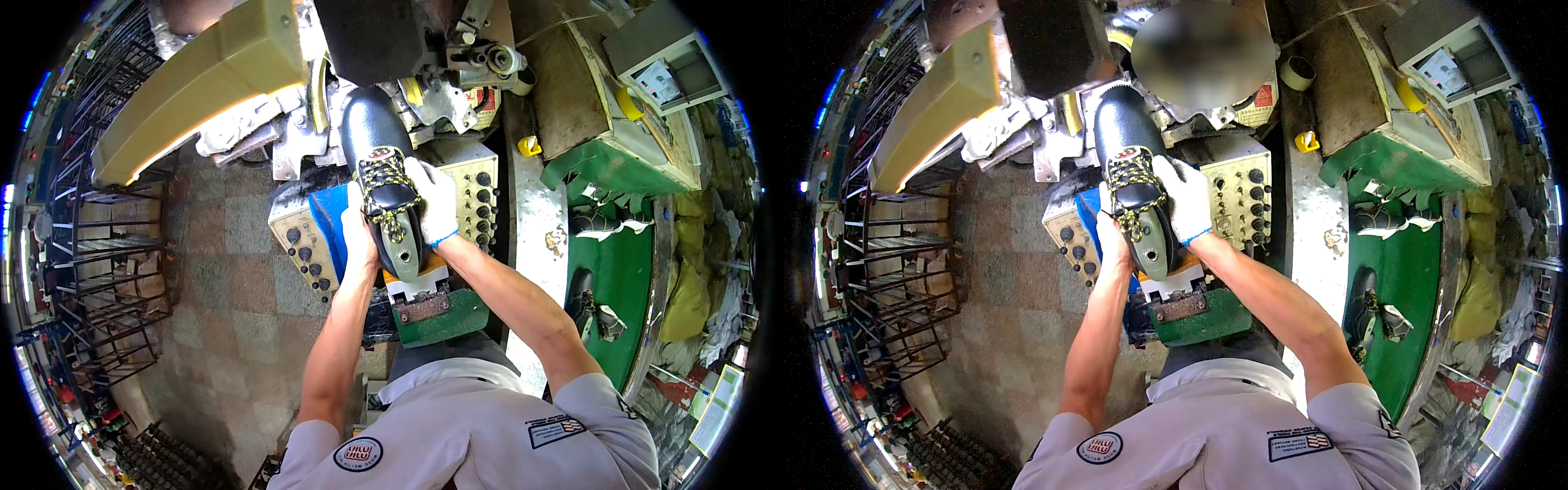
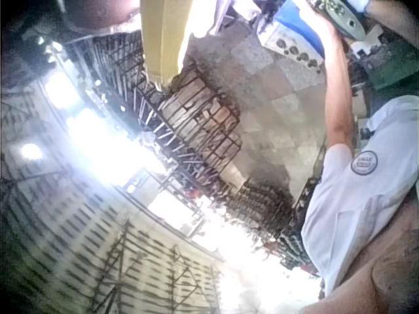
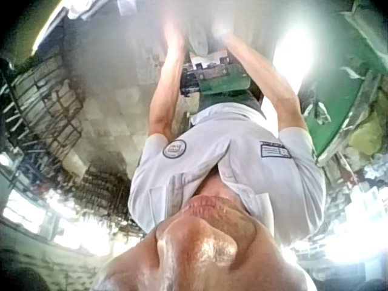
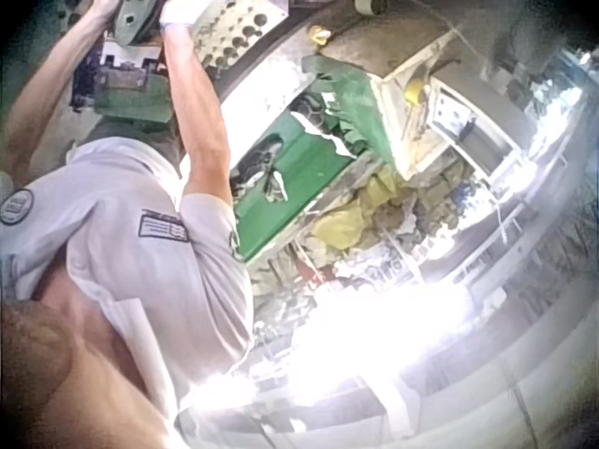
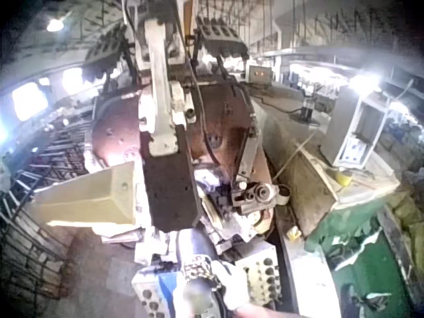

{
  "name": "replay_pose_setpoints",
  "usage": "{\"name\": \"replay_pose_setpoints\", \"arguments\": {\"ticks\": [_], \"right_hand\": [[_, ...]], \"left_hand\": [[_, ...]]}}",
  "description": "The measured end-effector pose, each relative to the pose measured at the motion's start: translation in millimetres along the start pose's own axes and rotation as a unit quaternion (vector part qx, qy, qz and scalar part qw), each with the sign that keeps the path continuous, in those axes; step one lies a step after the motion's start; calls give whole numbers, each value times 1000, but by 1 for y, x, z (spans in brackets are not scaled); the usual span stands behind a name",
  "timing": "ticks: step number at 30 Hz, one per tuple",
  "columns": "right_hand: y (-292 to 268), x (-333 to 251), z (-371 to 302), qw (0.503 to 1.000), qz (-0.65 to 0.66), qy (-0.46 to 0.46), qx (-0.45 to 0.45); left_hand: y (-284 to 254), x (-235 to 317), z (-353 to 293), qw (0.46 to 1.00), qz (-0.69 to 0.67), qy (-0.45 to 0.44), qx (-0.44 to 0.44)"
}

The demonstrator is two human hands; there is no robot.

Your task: The person places a shoe upper onto a machine, uses a hand-controlled lever to press and secure parts of the shoe, and then moves the completed assembly onto a conveyor belt.

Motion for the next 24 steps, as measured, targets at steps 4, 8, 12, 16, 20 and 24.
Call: {"name": "replay_pose_setpoints", "arguments": {"ticks": [4, 8, 12, 16, 20, 24], "right_hand": [[-16, -3, -1, 996, -65, -57, -14], [-80, -32, -51, 999, 10, 13, 32], [-159, -42, -105, 994, 24, 21, 101], [-178, -40, -136, 994, -41, 29, 95], [-178, -43, -136, 994, -57, 42, 80], [-174, -52, -132, 996, -40, 49, 65]], "left_hand": [[-47, -21, -2, 978, 181, -12, 103], [-113, -65, -77, 868, 423, 70, 251], [-130, -160, -139, 760, 592, -45, 263], [-142, -223, -127, 791, 520, -213, 243], [-156, -218, -102, 808, 501, -127, 282], [-164, -217, -100, 847, 441, -68, 289]]}}
Point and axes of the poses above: each hand's wrist, its own z-axis towards the middle knuckle, its own y-axis out of the palm, x = y × z, the point moved 5 cm from there along z, towards the middle knuckle, and after that the axes turned 10 degrees about z, right-handed, at the moved point
